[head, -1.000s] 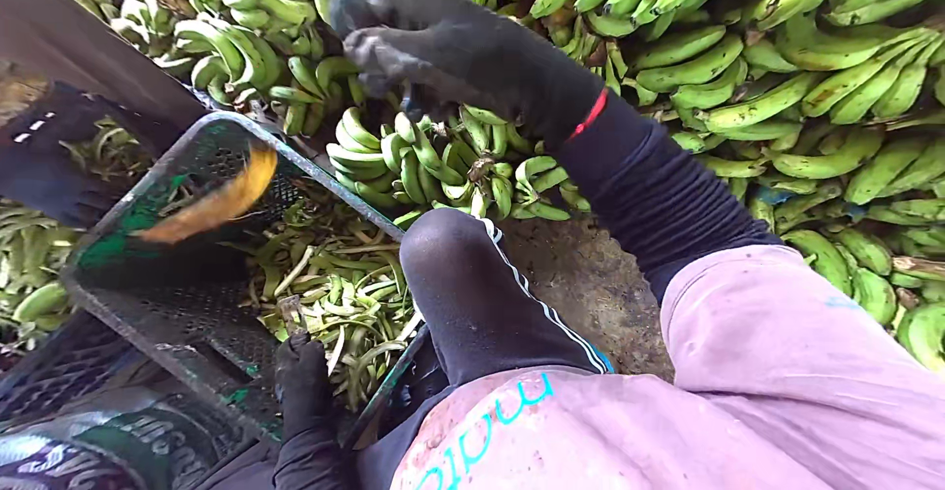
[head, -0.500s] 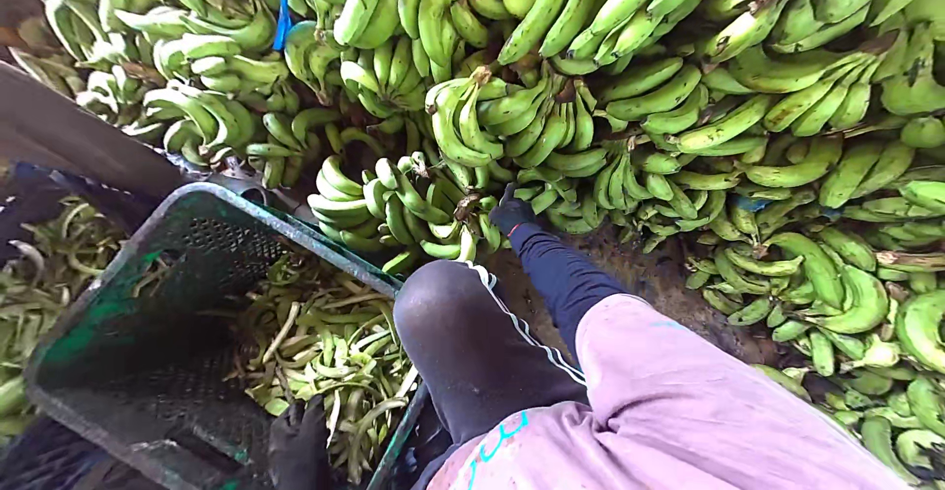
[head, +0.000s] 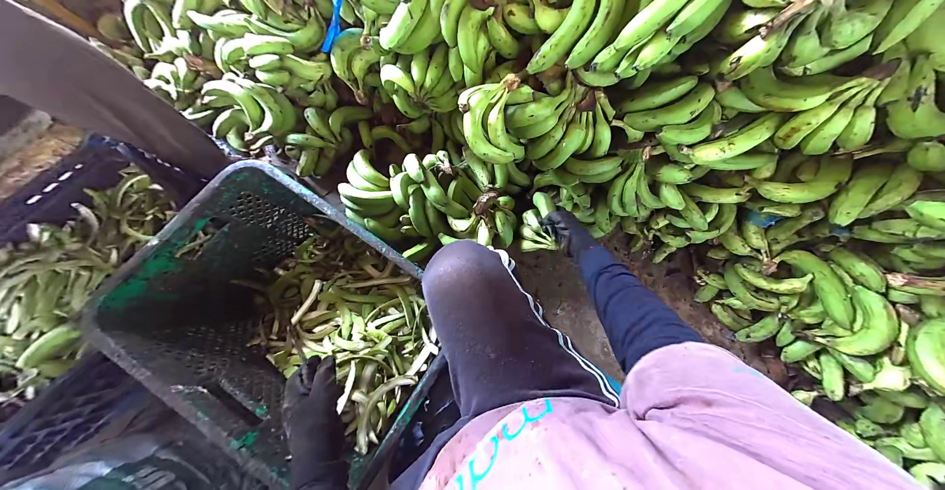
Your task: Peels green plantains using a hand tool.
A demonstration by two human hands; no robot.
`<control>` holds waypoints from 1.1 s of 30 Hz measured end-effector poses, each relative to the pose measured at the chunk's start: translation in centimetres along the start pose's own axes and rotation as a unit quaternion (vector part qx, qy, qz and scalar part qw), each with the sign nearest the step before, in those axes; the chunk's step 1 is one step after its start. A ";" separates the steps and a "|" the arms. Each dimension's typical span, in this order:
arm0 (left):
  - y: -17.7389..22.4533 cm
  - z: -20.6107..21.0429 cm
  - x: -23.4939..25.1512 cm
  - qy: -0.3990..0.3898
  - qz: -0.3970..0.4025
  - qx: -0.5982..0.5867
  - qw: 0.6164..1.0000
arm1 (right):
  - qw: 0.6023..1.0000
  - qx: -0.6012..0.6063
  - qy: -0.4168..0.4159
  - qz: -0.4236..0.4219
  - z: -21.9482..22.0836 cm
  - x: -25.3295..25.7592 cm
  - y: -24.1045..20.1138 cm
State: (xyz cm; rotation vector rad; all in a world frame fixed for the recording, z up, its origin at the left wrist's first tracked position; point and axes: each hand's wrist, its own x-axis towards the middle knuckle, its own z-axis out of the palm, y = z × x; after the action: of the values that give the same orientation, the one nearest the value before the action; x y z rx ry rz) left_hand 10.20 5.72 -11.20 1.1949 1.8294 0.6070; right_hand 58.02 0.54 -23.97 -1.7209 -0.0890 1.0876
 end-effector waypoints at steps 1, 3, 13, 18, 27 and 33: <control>0.5 0.0 -0.1 -0.004 0.006 -0.023 1.000 | 0.999 0.044 -0.012 0.008 0.0 -1.2 -0.9; 2.2 0.2 -0.9 -0.021 0.019 -0.062 0.998 | 0.997 0.064 -0.036 -0.019 0.7 -4.2 -3.7; 10.5 -1.5 -3.7 -0.091 0.128 -0.244 0.957 | 0.811 -0.231 -0.278 -0.461 14.7 -20.4 -20.8; 9.4 -8.0 -3.0 0.025 0.153 -0.266 0.951 | 0.668 -0.188 -0.345 -0.632 21.8 -27.4 -25.0; 2.6 -11.6 -2.2 0.095 0.046 -0.344 0.933 | 0.816 0.027 -0.417 -0.400 39.4 -24.3 -16.5; 3.7 -11.9 -3.1 0.079 0.043 -0.385 0.918 | 0.820 0.106 -0.479 -0.294 38.1 -23.3 -14.1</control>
State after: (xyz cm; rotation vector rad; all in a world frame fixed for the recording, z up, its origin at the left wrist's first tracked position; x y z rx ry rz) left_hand 2.46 5.03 -0.95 0.6946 1.4252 1.3517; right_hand 23.94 21.91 0.07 -0.7016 -1.0235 1.3029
